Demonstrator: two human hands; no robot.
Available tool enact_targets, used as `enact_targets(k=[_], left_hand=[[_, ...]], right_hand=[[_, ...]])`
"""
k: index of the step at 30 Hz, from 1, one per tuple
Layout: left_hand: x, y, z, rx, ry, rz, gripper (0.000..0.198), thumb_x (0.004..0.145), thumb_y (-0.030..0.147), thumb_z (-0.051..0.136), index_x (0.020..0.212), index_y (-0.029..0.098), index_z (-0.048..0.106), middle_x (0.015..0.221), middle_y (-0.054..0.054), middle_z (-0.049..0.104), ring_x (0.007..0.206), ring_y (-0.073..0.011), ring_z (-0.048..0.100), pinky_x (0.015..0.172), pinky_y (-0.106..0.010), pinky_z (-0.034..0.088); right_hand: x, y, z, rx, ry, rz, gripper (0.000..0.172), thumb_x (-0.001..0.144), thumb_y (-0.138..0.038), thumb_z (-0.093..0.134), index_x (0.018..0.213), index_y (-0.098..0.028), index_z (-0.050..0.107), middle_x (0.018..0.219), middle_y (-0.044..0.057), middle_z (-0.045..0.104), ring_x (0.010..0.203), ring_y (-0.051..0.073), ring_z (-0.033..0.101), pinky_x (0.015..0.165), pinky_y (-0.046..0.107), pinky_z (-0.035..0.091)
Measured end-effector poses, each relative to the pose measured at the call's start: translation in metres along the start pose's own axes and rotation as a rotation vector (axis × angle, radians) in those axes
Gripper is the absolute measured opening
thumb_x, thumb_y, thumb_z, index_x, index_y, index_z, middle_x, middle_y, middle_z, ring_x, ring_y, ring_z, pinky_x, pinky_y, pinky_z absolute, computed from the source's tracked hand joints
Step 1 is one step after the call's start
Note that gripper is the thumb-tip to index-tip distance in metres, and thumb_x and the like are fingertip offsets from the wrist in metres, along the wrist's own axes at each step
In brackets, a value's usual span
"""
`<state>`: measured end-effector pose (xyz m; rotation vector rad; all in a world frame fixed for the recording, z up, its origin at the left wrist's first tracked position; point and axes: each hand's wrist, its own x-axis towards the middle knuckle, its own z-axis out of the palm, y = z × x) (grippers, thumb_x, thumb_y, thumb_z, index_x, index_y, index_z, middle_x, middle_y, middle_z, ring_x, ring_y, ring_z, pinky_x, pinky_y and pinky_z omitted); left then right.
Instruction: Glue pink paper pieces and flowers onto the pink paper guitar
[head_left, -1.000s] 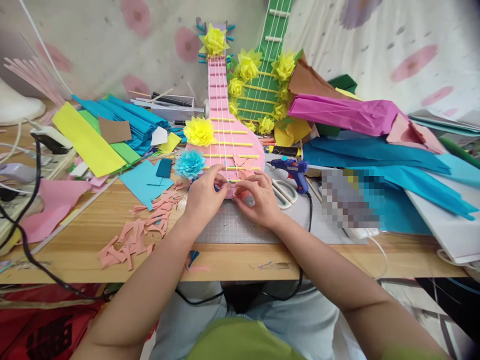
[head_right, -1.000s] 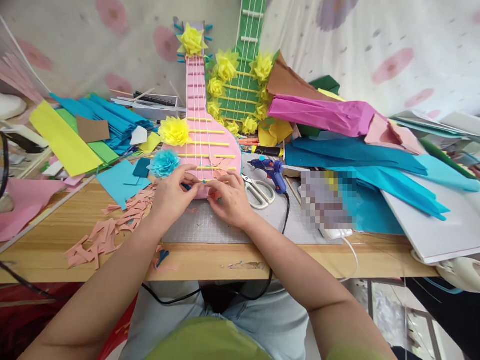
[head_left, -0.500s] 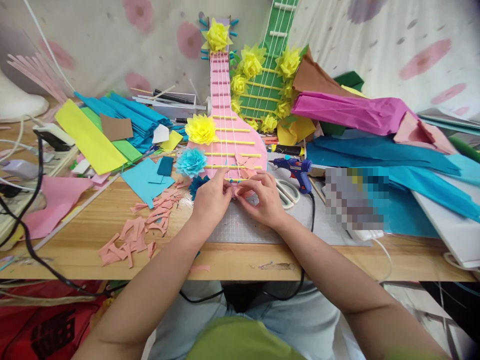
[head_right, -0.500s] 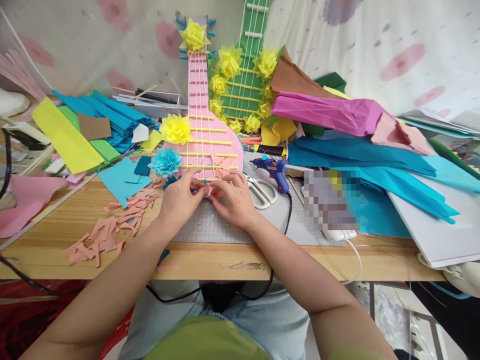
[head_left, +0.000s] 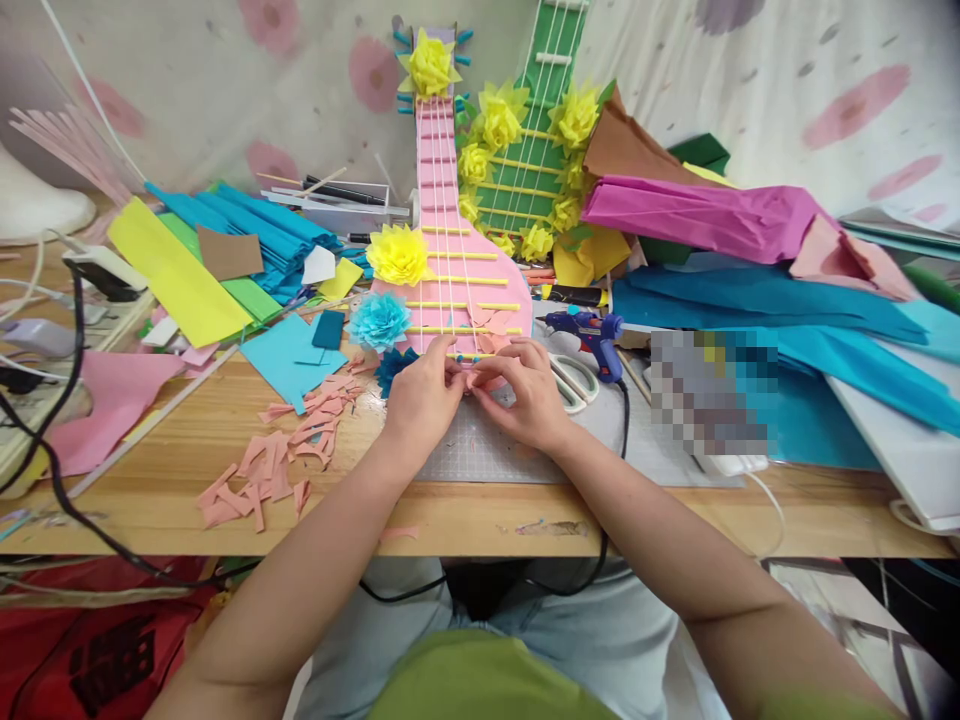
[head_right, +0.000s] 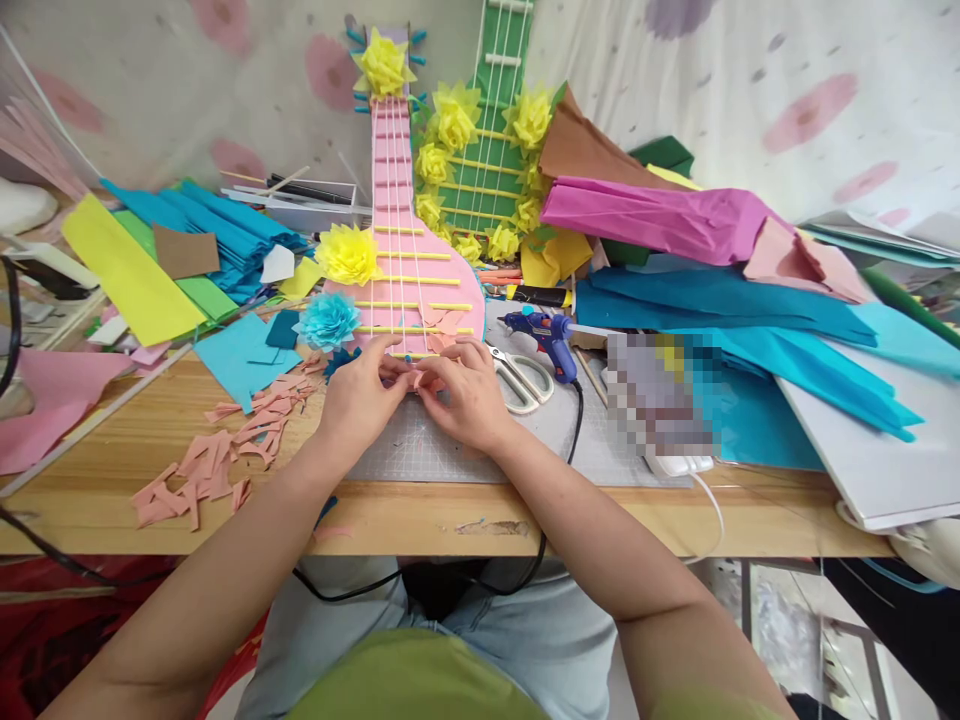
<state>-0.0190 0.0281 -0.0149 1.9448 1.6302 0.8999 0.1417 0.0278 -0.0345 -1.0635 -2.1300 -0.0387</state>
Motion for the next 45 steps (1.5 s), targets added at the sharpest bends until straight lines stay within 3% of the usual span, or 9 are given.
enact_targets(k=[12, 22, 28, 36, 45], left_hand=[[0.0006, -0.0005, 0.0047, 0.194, 0.053, 0.183, 0.035, 0.083, 0.015, 0.056, 0.117, 0.022, 0.056, 0.09, -0.003, 0.073, 0.082, -0.0176, 0.068, 0.068, -0.026, 0.047], [0.0006, 0.0022, 0.01, 0.277, 0.031, 0.169, 0.034, 0.086, 0.019, 0.053, 0.12, 0.02, 0.056, 0.092, -0.007, 0.073, 0.08, -0.0197, 0.068, 0.067, -0.027, 0.048], [-0.0023, 0.001, 0.0085, 0.173, 0.074, 0.169, 0.041, 0.085, 0.021, 0.055, 0.126, 0.023, 0.051, 0.092, -0.002, 0.073, 0.079, -0.0161, 0.068, 0.068, -0.024, 0.048], [-0.0061, -0.0033, 0.0022, -0.11, 0.162, 0.1, 0.033, 0.093, 0.03, 0.042, 0.124, 0.021, 0.044, 0.092, -0.004, 0.07, 0.082, -0.0146, 0.069, 0.072, -0.026, 0.05], [-0.0059, -0.0057, 0.0065, -0.203, 0.149, 0.075, 0.029, 0.09, 0.028, 0.041, 0.118, 0.021, 0.035, 0.095, -0.005, 0.064, 0.073, -0.0122, 0.066, 0.064, -0.023, 0.048]], right_hand=[[-0.0007, 0.0003, 0.0006, 0.07, -0.009, 0.027, 0.019, 0.08, -0.02, 0.057, 0.098, -0.027, 0.056, 0.082, 0.002, 0.067, 0.09, 0.023, 0.057, 0.094, 0.048, 0.04], [0.0003, -0.0009, -0.0024, 0.06, -0.029, 0.018, 0.013, 0.08, -0.019, 0.056, 0.091, -0.026, 0.056, 0.082, 0.002, 0.066, 0.089, 0.022, 0.057, 0.095, 0.046, 0.039], [-0.0005, 0.0018, -0.0003, 0.034, -0.045, 0.018, 0.016, 0.08, -0.019, 0.056, 0.095, -0.026, 0.057, 0.085, 0.002, 0.066, 0.09, 0.022, 0.055, 0.094, 0.046, 0.038], [0.0, 0.0, -0.0019, 0.052, -0.031, 0.021, 0.008, 0.082, -0.02, 0.056, 0.088, -0.025, 0.055, 0.082, 0.002, 0.065, 0.089, 0.021, 0.056, 0.096, 0.045, 0.038], [0.0011, -0.0008, -0.0029, 0.071, -0.008, 0.019, 0.008, 0.081, -0.02, 0.058, 0.087, -0.024, 0.055, 0.084, 0.002, 0.067, 0.09, 0.021, 0.055, 0.093, 0.042, 0.04]])
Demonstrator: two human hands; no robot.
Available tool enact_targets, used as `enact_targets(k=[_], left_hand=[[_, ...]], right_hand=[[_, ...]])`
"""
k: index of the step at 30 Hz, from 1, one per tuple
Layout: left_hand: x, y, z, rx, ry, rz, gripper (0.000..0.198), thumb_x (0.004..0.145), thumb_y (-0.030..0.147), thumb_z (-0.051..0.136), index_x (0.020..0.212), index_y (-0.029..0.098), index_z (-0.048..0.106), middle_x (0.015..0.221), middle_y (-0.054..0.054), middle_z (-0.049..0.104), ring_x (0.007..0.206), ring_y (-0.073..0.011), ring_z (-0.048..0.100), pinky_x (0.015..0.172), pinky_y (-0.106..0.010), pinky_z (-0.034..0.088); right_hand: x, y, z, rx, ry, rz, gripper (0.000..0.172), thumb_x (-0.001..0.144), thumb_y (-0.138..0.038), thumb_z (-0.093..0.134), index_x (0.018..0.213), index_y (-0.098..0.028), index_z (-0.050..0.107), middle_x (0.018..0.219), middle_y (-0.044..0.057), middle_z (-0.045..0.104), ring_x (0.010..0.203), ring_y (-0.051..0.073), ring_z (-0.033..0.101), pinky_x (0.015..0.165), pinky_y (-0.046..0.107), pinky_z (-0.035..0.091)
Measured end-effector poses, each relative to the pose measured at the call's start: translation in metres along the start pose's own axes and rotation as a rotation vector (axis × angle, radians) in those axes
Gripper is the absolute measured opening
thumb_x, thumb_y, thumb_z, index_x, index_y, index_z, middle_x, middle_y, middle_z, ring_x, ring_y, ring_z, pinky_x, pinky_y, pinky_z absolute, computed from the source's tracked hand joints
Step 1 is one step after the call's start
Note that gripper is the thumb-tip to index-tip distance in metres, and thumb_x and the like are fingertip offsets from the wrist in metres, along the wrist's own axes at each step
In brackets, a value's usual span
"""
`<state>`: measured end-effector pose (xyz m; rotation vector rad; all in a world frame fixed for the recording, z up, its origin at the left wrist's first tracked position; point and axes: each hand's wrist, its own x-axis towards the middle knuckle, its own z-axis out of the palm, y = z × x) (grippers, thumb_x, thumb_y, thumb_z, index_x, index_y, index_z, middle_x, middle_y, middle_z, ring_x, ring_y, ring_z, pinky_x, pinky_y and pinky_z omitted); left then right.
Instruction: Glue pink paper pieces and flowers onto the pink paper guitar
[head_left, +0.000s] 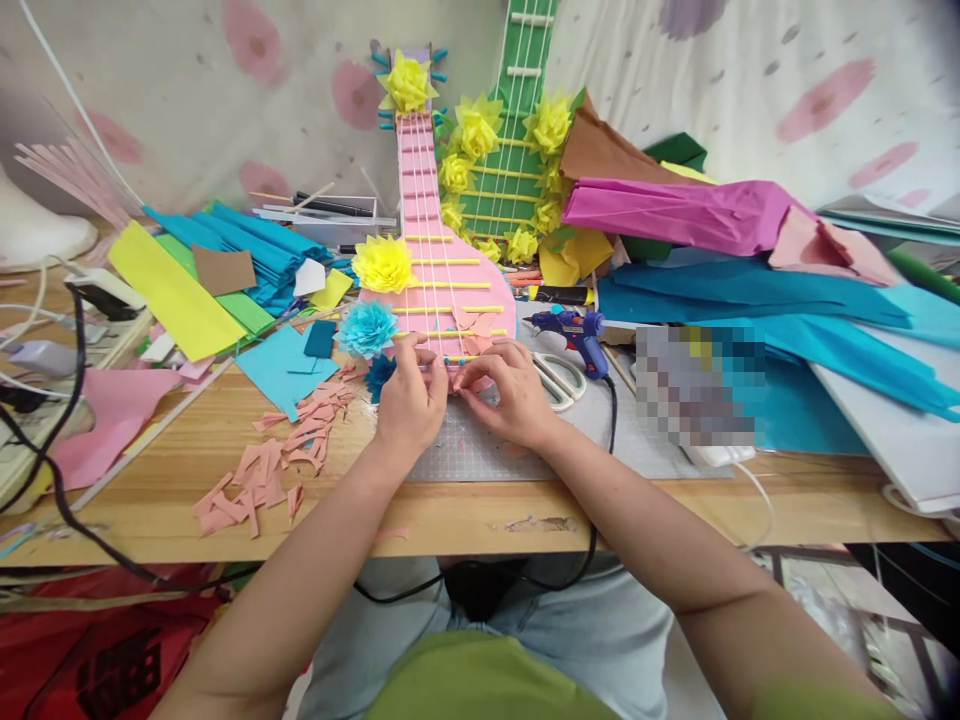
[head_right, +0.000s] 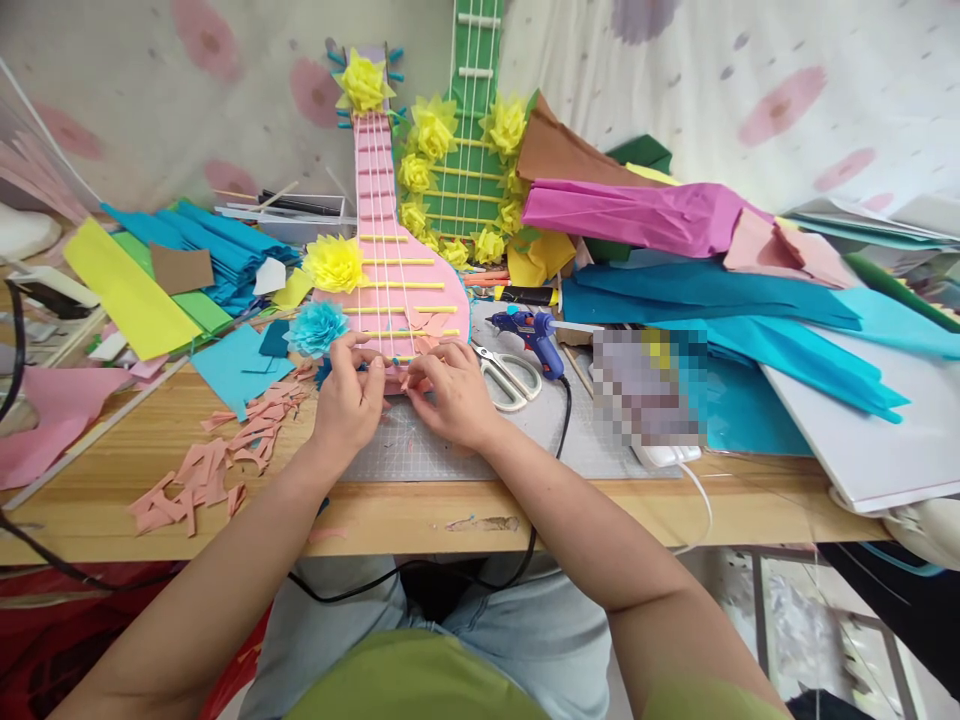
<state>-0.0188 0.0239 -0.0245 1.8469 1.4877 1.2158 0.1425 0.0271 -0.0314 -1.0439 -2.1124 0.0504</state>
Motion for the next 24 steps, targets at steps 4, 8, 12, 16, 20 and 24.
enact_targets(k=[4, 8, 12, 16, 20, 24], left_hand=[[0.001, 0.0, 0.0, -0.039, -0.018, -0.008, 0.029, 0.091, 0.027, 0.039, 0.118, 0.021, 0.033, 0.096, -0.004, 0.063, 0.069, -0.0106, 0.065, 0.063, -0.022, 0.049], [0.001, -0.002, 0.002, -0.033, -0.002, 0.026, 0.03, 0.091, 0.026, 0.039, 0.118, 0.021, 0.031, 0.095, -0.004, 0.061, 0.069, -0.0099, 0.065, 0.061, -0.022, 0.049], [0.0, -0.007, 0.005, -0.05, 0.001, 0.11, 0.031, 0.09, 0.024, 0.04, 0.119, 0.022, 0.03, 0.102, -0.005, 0.059, 0.065, -0.0076, 0.063, 0.059, -0.021, 0.05], [0.0, -0.01, 0.007, -0.048, 0.006, 0.125, 0.031, 0.09, 0.024, 0.039, 0.119, 0.022, 0.03, 0.105, -0.005, 0.057, 0.066, -0.0075, 0.063, 0.062, -0.023, 0.051], [0.0, -0.012, 0.008, -0.053, 0.006, 0.126, 0.033, 0.092, 0.026, 0.037, 0.124, 0.022, 0.028, 0.113, -0.009, 0.055, 0.076, -0.0106, 0.065, 0.068, -0.026, 0.054], [0.0, -0.013, 0.009, -0.069, -0.021, 0.163, 0.037, 0.093, 0.027, 0.035, 0.128, 0.023, 0.026, 0.12, -0.012, 0.053, 0.088, -0.0137, 0.065, 0.073, -0.03, 0.055]], right_hand=[[0.0, 0.0, 0.0, 0.009, -0.027, 0.018, 0.008, 0.08, -0.02, 0.058, 0.086, -0.024, 0.055, 0.085, 0.003, 0.067, 0.092, 0.022, 0.055, 0.092, 0.043, 0.04], [0.0, 0.001, 0.0, 0.014, -0.035, 0.027, 0.007, 0.081, -0.02, 0.058, 0.087, -0.024, 0.055, 0.085, 0.003, 0.067, 0.093, 0.023, 0.055, 0.092, 0.043, 0.039], [0.001, 0.0, -0.001, 0.025, -0.03, 0.019, 0.009, 0.08, -0.02, 0.059, 0.086, -0.024, 0.053, 0.085, 0.003, 0.067, 0.091, 0.023, 0.055, 0.09, 0.043, 0.04], [0.002, -0.001, -0.002, 0.026, -0.024, 0.011, 0.011, 0.079, -0.019, 0.06, 0.085, -0.024, 0.053, 0.085, 0.003, 0.068, 0.091, 0.023, 0.055, 0.089, 0.043, 0.04], [0.001, 0.0, -0.001, 0.025, -0.022, 0.011, 0.011, 0.079, -0.019, 0.06, 0.085, -0.024, 0.053, 0.085, 0.002, 0.068, 0.091, 0.023, 0.055, 0.09, 0.042, 0.04], [0.0, 0.0, 0.0, 0.022, -0.008, -0.005, 0.01, 0.079, -0.019, 0.059, 0.086, -0.024, 0.053, 0.083, 0.002, 0.068, 0.089, 0.022, 0.055, 0.09, 0.042, 0.04]])
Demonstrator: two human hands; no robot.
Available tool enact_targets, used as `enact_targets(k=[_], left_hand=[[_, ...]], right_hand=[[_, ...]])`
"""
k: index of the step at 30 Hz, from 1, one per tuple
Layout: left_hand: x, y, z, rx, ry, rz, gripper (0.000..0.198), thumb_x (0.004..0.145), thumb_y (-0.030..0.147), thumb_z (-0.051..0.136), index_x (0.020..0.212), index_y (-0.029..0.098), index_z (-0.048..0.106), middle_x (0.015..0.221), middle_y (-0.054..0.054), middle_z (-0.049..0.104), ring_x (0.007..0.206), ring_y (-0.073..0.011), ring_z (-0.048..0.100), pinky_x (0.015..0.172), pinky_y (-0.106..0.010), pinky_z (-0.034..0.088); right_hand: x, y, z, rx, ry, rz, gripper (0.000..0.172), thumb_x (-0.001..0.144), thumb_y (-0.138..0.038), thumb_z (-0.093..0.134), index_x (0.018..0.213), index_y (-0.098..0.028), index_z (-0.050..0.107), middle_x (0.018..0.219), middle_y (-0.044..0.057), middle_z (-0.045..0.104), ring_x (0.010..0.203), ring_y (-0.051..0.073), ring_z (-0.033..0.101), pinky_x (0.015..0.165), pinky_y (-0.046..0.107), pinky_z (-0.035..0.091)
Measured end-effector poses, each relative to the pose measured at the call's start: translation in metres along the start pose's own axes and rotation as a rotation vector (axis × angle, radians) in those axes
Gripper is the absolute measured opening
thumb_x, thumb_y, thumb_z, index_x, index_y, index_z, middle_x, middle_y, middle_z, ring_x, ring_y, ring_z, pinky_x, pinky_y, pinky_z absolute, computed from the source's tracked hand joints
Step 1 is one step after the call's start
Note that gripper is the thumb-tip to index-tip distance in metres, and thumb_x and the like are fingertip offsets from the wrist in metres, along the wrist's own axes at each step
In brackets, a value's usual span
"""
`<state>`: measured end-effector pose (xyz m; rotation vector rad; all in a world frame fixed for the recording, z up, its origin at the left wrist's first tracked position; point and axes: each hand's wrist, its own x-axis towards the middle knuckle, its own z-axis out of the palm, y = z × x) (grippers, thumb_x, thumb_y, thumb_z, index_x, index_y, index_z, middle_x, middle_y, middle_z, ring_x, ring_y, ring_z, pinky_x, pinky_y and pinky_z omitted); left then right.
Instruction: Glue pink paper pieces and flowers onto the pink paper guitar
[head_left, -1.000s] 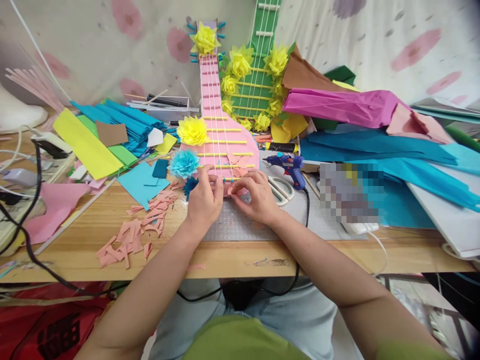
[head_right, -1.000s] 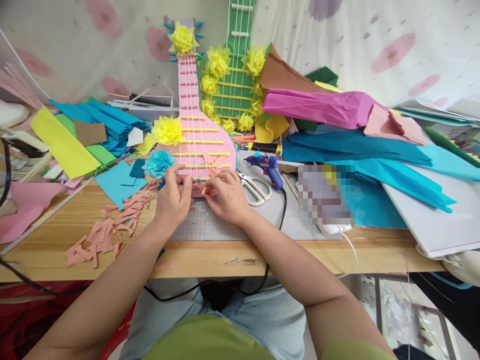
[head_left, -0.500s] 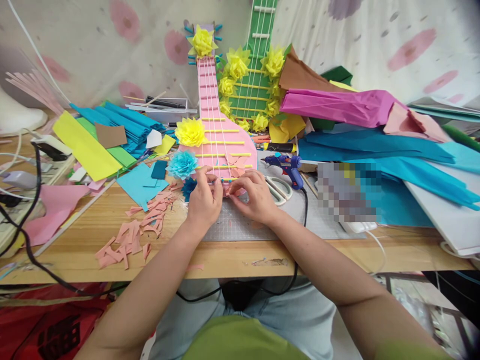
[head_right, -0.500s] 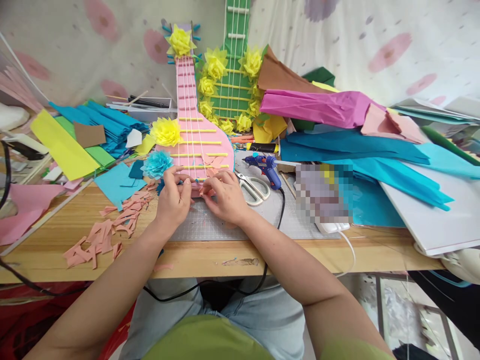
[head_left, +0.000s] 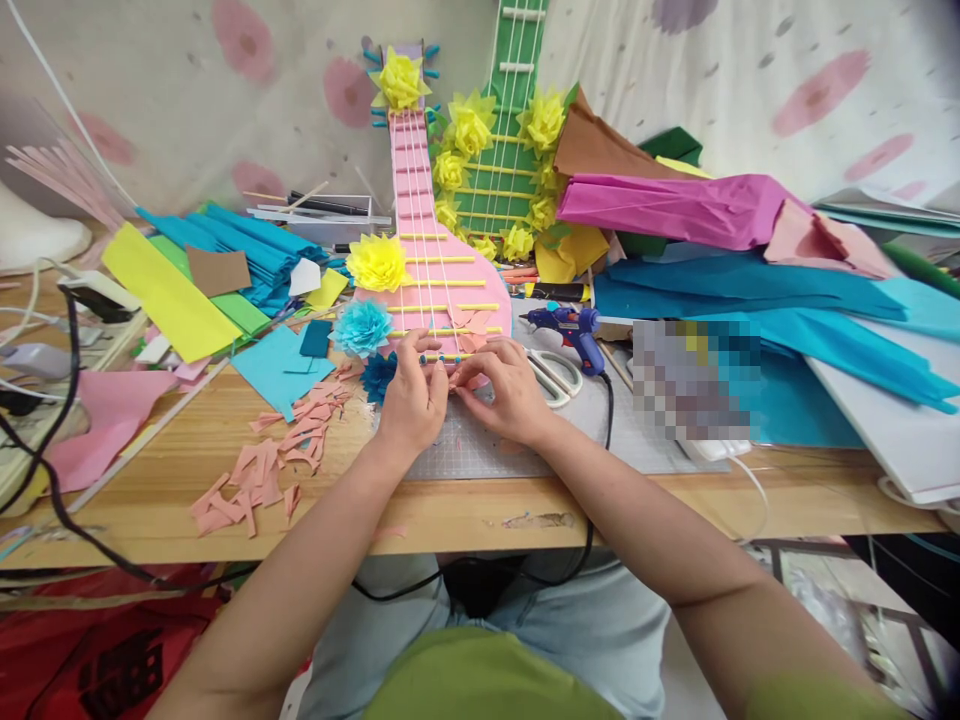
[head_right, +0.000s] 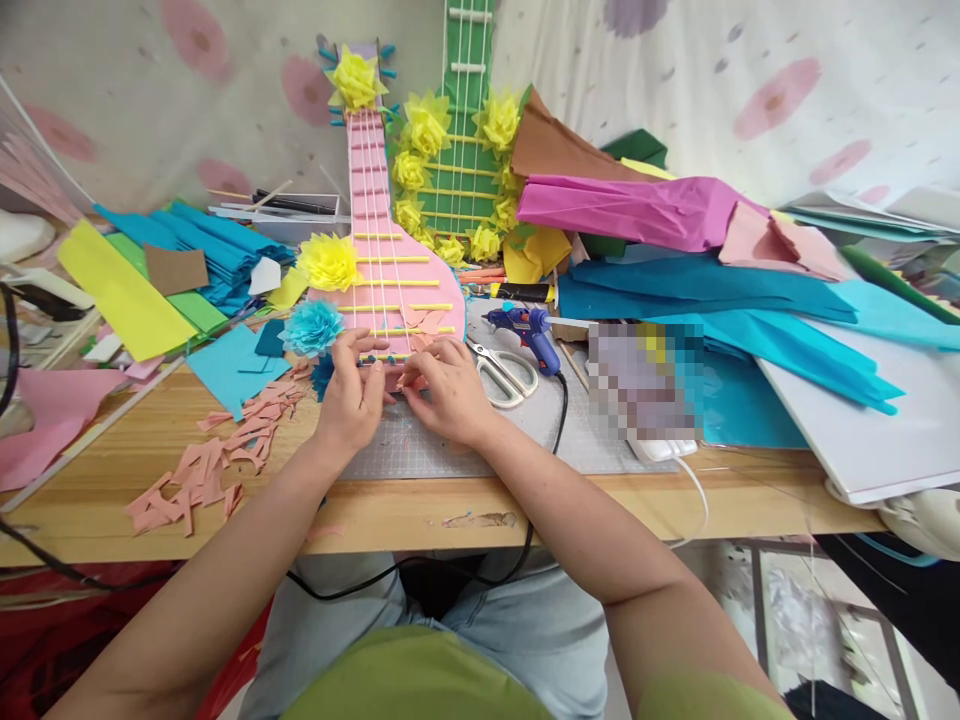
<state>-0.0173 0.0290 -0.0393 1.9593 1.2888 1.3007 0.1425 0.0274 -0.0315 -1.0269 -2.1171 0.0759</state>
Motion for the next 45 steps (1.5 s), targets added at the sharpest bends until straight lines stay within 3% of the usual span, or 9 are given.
enact_targets(k=[10, 16, 20, 23, 29, 32, 35, 39, 45], left_hand=[[0.0, 0.001, 0.0, -0.038, -0.004, 0.015, 0.035, 0.094, 0.028, 0.035, 0.127, 0.022, 0.027, 0.119, -0.012, 0.053, 0.083, -0.0119, 0.066, 0.072, -0.029, 0.057], [0.005, 0.002, -0.008, -0.178, 0.212, 0.091, 0.031, 0.094, 0.032, 0.037, 0.124, 0.027, 0.033, 0.119, -0.01, 0.053, 0.087, -0.0138, 0.066, 0.058, -0.023, 0.057], [0.012, 0.004, -0.02, -0.218, 0.337, 0.112, 0.028, 0.092, 0.034, 0.043, 0.119, 0.029, 0.037, 0.12, -0.008, 0.052, 0.079, -0.0115, 0.066, 0.05, -0.02, 0.054], [0.017, 0.004, -0.029, -0.156, 0.375, 0.11, 0.025, 0.09, 0.031, 0.048, 0.113, 0.027, 0.039, 0.119, -0.007, 0.052, 0.08, -0.0108, 0.065, 0.048, -0.018, 0.051], [0.013, 0.007, -0.035, -0.035, 0.282, 0.093, 0.035, 0.085, 0.019, 0.052, 0.116, 0.026, 0.038, 0.099, -0.003, 0.06, 0.072, -0.0091, 0.062, 0.061, -0.022, 0.051], [0.011, 0.015, -0.033, 0.035, 0.238, 0.094, 0.034, 0.081, 0.015, 0.052, 0.113, 0.024, 0.042, 0.095, -0.002, 0.062, 0.075, -0.0105, 0.062, 0.073, -0.028, 0.052], [0.016, 0.022, -0.032, 0.153, 0.216, 0.092, 0.029, 0.077, 0.014, 0.055, 0.105, 0.022, 0.048, 0.093, -0.003, 0.062, 0.084, -0.0138, 0.062, 0.084, -0.034, 0.049], [0.029, 0.026, -0.026, 0.242, 0.17, 0.071, 0.032, 0.072, 0.009, 0.056, 0.101, 0.021, 0.05, 0.093, -0.004, 0.063, 0.085, -0.016, 0.061, 0.086, -0.037, 0.048], [0.036, 0.037, -0.014, 0.262, 0.077, 0.082, 0.026, 0.07, 0.007, 0.055, 0.093, 0.019, 0.053, 0.095, -0.005, 0.065, 0.085, -0.0166, 0.061, 0.085, -0.037, 0.048]], right_hand=[[-0.001, 0.001, 0.001, -0.012, 0.042, -0.04, 0.011, 0.079, -0.019, 0.06, 0.086, -0.024, 0.053, 0.082, 0.003, 0.065, 0.088, 0.022, 0.055, 0.087, 0.042, 0.042], [0.0, 0.001, -0.009, 0.037, 0.201, -0.035, 0.019, 0.074, -0.017, 0.053, 0.091, -0.024, 0.049, 0.087, 0.004, 0.063, 0.09, 0.023, 0.055, 0.083, 0.042, 0.043], [0.0, 0.012, -0.013, 0.009, 0.325, -0.023, 0.025, 0.068, -0.009, 0.046, 0.088, -0.024, 0.046, 0.083, 0.004, 0.061, 0.082, 0.021, 0.055, 0.076, 0.039, 0.043], [0.001, 0.019, -0.013, -0.032, 0.338, 0.036, 0.022, 0.065, -0.006, 0.043, 0.079, -0.023, 0.046, 0.075, 0.003, 0.058, 0.074, 0.019, 0.053, 0.07, 0.036, 0.04], [0.005, 0.024, -0.022, 0.019, 0.179, 0.164, 0.016, 0.061, -0.006, 0.038, 0.06, -0.022, 0.042, 0.059, 0.001, 0.052, 0.062, 0.016, 0.048, 0.064, 0.031, 0.035], [0.005, 0.03, -0.034, 0.061, -0.005, 0.285, 0.013, 0.062, -0.009, 0.04, 0.062, -0.021, 0.046, 0.062, 0.001, 0.056, 0.062, 0.015, 0.05, 0.062, 0.029, 0.035], [0.002, 0.039, -0.043, 0.081, -0.073, 0.478, 0.001, 0.07, -0.02, 0.051, 0.07, -0.021, 0.051, 0.069, 0.001, 0.061, 0.062, 0.016, 0.053, 0.06, 0.029, 0.037], [-0.004, 0.045, -0.035, 0.19, -0.103, 0.687, 0.032, 0.066, -0.042, 0.069, 0.077, -0.022, 0.048, 0.069, 0.001, 0.062, 0.058, 0.016, 0.056, 0.054, 0.029, 0.04], [-0.007, 0.052, -0.009, 0.511, -0.054, 0.821, 0.045, 0.06, -0.037, 0.076, 0.074, -0.025, 0.035, 0.058, -0.006, 0.055, 0.044, 0.012, 0.052, 0.044, 0.026, 0.038]])
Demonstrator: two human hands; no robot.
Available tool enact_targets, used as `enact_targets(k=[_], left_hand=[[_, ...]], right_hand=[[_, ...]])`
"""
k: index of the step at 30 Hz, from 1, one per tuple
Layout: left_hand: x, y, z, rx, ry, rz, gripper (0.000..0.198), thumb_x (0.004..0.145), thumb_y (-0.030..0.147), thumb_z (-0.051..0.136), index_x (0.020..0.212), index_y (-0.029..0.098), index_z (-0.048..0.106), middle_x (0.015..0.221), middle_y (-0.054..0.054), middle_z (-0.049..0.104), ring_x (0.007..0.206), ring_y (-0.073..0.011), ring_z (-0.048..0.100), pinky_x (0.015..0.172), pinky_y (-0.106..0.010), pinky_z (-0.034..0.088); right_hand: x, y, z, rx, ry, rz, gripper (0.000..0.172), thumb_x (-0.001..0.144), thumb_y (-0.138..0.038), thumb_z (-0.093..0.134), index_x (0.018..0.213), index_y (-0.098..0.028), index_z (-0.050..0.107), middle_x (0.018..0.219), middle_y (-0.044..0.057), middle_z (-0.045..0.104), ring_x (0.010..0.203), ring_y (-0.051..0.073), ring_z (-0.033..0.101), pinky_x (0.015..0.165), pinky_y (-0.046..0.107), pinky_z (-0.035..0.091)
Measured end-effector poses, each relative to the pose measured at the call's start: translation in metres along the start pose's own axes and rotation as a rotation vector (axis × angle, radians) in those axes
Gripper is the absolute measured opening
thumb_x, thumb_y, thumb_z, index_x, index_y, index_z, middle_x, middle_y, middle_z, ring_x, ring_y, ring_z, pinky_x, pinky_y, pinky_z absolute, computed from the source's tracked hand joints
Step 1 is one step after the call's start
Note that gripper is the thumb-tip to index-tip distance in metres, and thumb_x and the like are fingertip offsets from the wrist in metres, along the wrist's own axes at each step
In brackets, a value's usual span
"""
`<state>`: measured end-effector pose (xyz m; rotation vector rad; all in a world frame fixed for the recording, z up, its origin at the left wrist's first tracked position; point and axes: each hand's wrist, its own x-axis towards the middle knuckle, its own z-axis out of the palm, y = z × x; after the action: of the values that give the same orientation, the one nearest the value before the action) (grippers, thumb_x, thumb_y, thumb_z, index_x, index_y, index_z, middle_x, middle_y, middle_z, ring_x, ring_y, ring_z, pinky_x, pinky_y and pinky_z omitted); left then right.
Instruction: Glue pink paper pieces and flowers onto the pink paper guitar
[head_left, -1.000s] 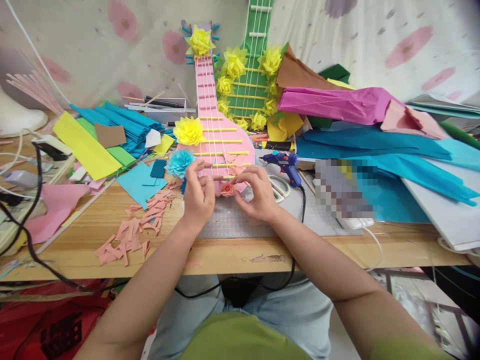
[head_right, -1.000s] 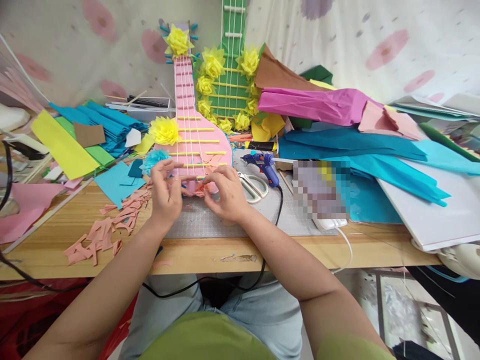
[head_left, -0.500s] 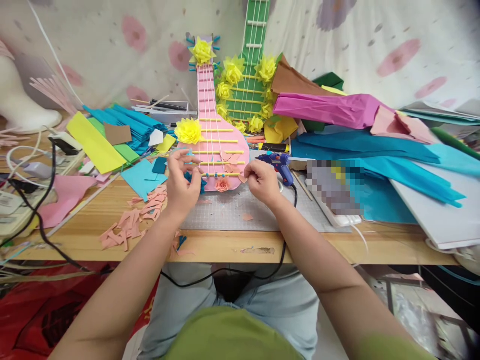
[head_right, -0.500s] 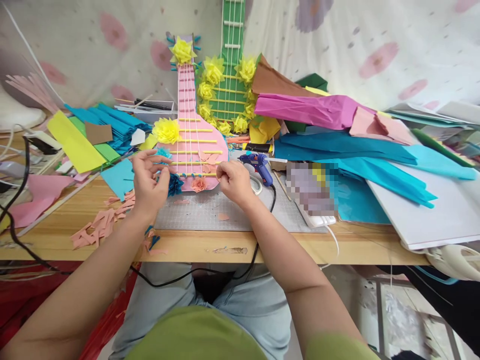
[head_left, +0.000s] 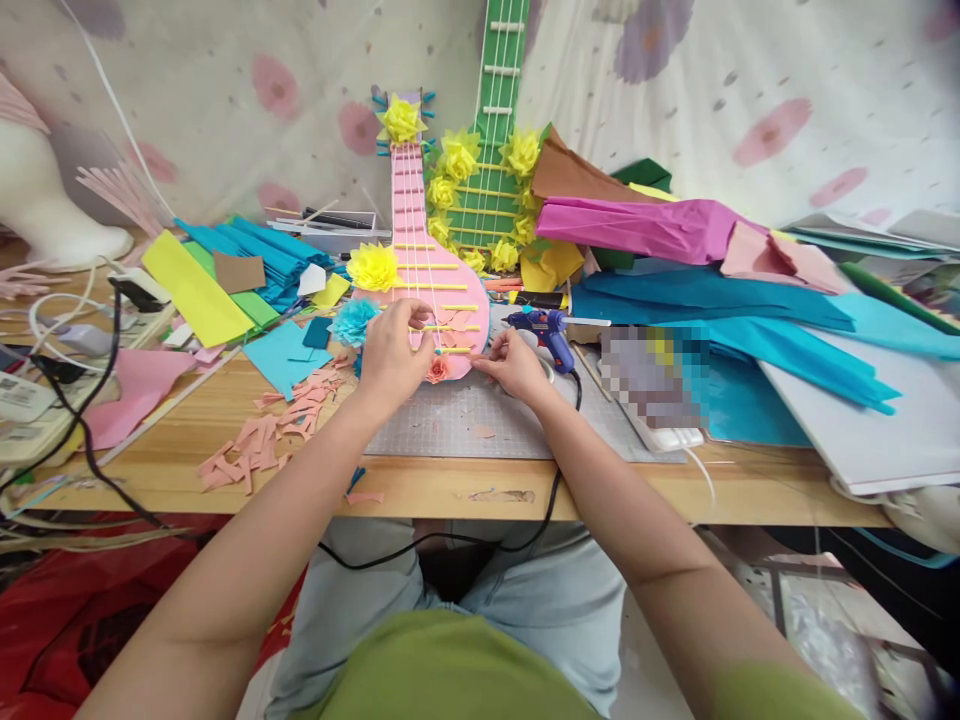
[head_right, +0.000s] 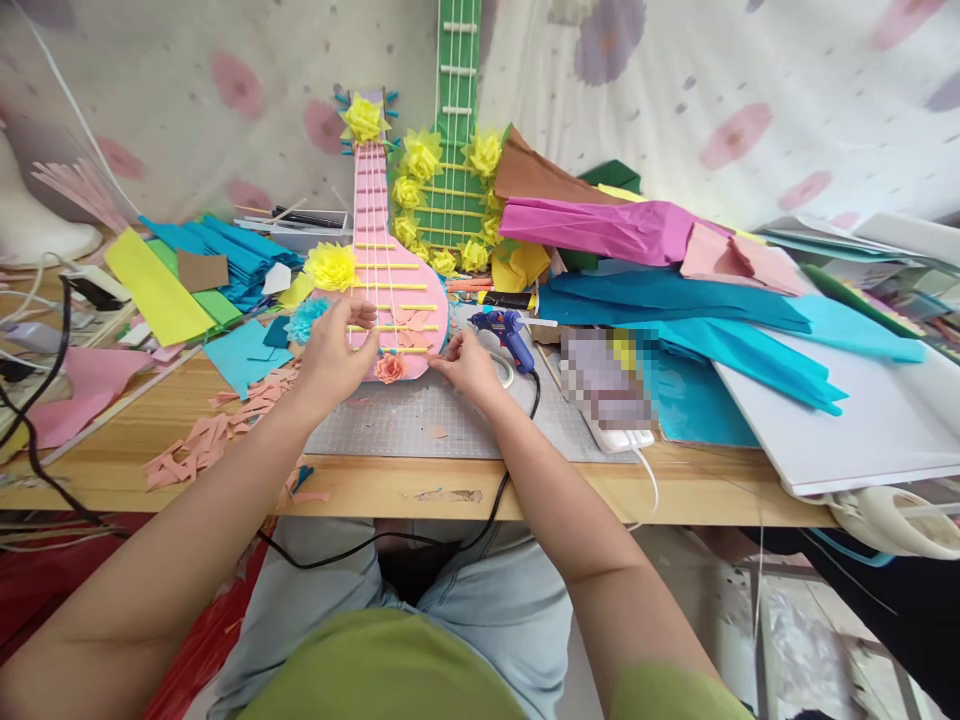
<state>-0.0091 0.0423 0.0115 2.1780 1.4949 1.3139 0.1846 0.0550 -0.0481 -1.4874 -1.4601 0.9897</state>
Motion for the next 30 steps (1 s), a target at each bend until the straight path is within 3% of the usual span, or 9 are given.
enact_targets(k=[5, 13, 20, 23, 30], left_hand=[[0.001, 0.01, -0.001, 0.012, -0.118, -0.043, 0.021, 0.073, 0.008, 0.053, 0.092, 0.018, 0.056, 0.097, -0.006, 0.066, 0.083, -0.0157, 0.063, 0.082, -0.035, 0.05], [0.001, 0.03, 0.008, -0.043, -0.476, -0.065, 0.032, 0.076, 0.019, 0.063, 0.108, 0.018, 0.059, 0.11, -0.008, 0.069, 0.102, -0.0208, 0.064, 0.09, -0.037, 0.049], [0.003, 0.022, 0.021, -0.14, -0.418, -0.23, 0.027, 0.072, 0.021, 0.07, 0.097, 0.02, 0.059, 0.084, -0.003, 0.071, 0.084, -0.0183, 0.068, 0.077, -0.033, 0.052], [0.005, 0.024, 0.018, -0.102, -0.394, -0.254, 0.031, 0.07, 0.019, 0.073, 0.097, 0.021, 0.058, 0.077, 0.0, 0.07, 0.081, -0.018, 0.068, 0.076, -0.031, 0.051], [0.005, 0.029, 0.011, 0.007, -0.353, -0.319, 0.037, 0.067, 0.02, 0.075, 0.096, 0.023, 0.052, 0.075, 0.001, 0.07, 0.078, -0.0194, 0.068, 0.07, -0.03, 0.048]], right_hand=[[0.0, -0.004, -0.008, 0.189, -0.077, 0.013, 0.05, 0.054, -0.039, 0.08, 0.074, -0.024, 0.036, 0.056, -0.007, 0.053, 0.046, 0.01, 0.05, 0.043, 0.023, 0.036], [-0.011, -0.022, -0.01, 0.357, -0.266, -0.011, 0.055, 0.048, -0.044, 0.083, 0.075, -0.022, 0.041, 0.057, -0.007, 0.055, 0.046, 0.007, 0.049, 0.038, 0.018, 0.025], [-0.011, -0.02, -0.009, 0.365, -0.282, -0.099, 0.053, 0.052, -0.043, 0.083, 0.078, -0.023, 0.041, 0.068, -0.004, 0.06, 0.055, 0.008, 0.054, 0.043, 0.019, 0.035], [-0.009, -0.018, -0.008, 0.39, -0.248, -0.119, 0.053, 0.051, -0.042, 0.083, 0.08, -0.023, 0.043, 0.076, -0.002, 0.062, 0.064, 0.011, 0.058, 0.05, 0.022, 0.043], [-0.007, -0.016, -0.005, 0.43, -0.191, -0.12, 0.053, 0.052, -0.042, 0.082, 0.08, -0.023, 0.042, 0.069, -0.004, 0.061, 0.061, 0.011, 0.056, 0.053, 0.024, 0.046]])
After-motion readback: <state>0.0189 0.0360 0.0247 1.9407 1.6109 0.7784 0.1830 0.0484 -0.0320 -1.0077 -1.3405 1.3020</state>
